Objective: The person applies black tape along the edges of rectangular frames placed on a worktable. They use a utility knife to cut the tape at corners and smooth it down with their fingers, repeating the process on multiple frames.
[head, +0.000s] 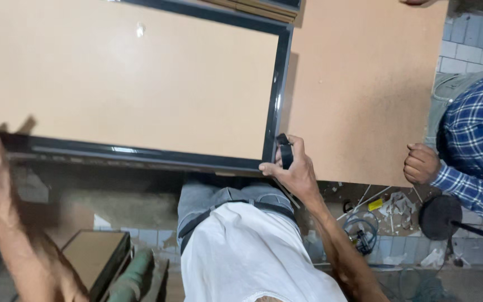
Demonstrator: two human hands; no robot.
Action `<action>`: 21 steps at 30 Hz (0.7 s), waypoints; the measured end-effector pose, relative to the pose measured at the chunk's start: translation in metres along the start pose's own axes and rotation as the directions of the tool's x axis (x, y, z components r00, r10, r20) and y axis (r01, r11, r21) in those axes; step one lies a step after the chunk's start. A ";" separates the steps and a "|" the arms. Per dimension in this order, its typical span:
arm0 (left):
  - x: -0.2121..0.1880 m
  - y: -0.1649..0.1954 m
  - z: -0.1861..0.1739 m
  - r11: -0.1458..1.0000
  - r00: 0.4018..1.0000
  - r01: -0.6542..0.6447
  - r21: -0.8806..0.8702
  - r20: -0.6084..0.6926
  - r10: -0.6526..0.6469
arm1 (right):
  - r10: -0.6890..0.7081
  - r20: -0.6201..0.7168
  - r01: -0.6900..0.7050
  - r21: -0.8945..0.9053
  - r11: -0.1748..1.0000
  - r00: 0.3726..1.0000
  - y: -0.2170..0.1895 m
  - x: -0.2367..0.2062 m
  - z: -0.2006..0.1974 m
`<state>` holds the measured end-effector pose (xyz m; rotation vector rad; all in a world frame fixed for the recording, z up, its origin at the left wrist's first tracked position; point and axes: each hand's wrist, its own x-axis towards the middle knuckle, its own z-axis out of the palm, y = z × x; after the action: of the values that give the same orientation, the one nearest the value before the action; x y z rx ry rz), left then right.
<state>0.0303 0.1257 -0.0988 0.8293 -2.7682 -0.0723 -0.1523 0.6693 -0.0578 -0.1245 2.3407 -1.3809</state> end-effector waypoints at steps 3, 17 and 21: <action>0.027 -0.043 0.014 1.000 0.996 -0.014 0.009 0.083 0.013 | 0.076 -0.086 -0.081 -0.054 0.995 0.993 -0.004 0.004 0.008; 0.070 -0.073 0.062 0.981 0.997 -0.056 0.183 0.062 0.045 | -0.245 -0.226 0.014 -0.707 0.707 0.943 -0.071 0.002 0.064; 0.064 -0.077 0.065 0.978 0.998 -0.048 0.201 0.047 0.039 | -0.226 -0.011 0.161 -0.669 0.726 0.974 -0.096 0.029 0.105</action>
<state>0.0028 0.0246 -0.1568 0.8224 -2.8673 0.2046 -0.1499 0.5271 -0.0287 -0.5385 2.8641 -0.5524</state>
